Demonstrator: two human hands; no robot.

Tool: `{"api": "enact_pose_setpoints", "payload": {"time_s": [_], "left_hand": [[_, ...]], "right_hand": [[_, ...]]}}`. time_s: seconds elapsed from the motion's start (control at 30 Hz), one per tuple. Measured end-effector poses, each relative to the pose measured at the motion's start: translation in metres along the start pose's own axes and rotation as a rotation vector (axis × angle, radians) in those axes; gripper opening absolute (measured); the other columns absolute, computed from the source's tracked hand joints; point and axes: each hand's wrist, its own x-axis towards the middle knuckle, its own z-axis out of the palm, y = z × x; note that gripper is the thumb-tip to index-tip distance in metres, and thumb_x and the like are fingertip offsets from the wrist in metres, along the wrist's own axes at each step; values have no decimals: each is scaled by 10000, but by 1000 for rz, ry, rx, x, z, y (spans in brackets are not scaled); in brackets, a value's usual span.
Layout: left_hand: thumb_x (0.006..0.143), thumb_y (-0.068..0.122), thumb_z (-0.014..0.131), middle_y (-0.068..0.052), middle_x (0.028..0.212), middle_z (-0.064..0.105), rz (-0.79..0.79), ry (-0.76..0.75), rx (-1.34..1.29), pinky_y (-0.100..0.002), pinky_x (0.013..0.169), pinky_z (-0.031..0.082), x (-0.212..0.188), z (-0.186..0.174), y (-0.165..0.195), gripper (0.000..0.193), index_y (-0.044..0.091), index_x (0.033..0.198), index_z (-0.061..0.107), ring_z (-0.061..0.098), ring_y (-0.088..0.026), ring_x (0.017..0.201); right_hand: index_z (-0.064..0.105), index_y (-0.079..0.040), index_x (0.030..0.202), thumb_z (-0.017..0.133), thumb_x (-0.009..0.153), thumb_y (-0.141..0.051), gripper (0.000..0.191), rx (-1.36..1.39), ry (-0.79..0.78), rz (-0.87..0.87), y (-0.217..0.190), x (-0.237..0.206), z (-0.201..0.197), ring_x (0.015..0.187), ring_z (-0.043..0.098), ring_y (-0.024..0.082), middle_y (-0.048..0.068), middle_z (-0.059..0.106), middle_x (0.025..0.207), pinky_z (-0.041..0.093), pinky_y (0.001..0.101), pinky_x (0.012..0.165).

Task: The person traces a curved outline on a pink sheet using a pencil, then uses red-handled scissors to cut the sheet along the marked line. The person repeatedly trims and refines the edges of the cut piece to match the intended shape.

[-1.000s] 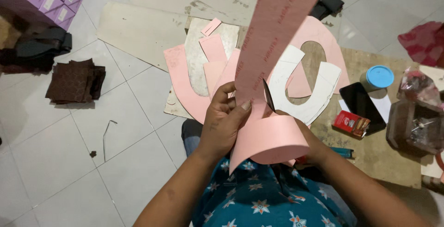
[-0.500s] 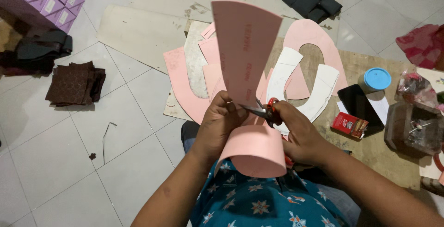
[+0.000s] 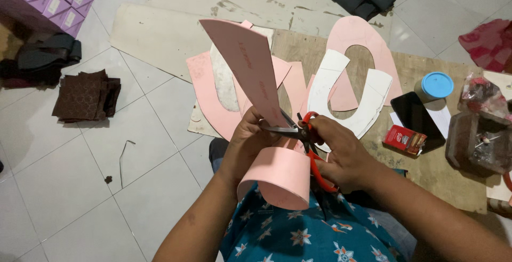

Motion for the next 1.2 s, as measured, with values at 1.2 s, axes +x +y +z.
{"api": "enact_pose_setpoints", "payload": {"time_s": [1.2], "left_hand": [[961, -1, 576, -147, 1044, 738, 184, 437, 619, -309, 712, 602, -11, 32, 46, 371, -27, 1330, 556, 715, -182, 844]], "right_hand": [[453, -34, 1385, 717, 890, -118, 567, 513, 332, 147, 40, 5, -24, 1242, 579, 205, 112, 592, 1344, 480, 387, 1071]]}}
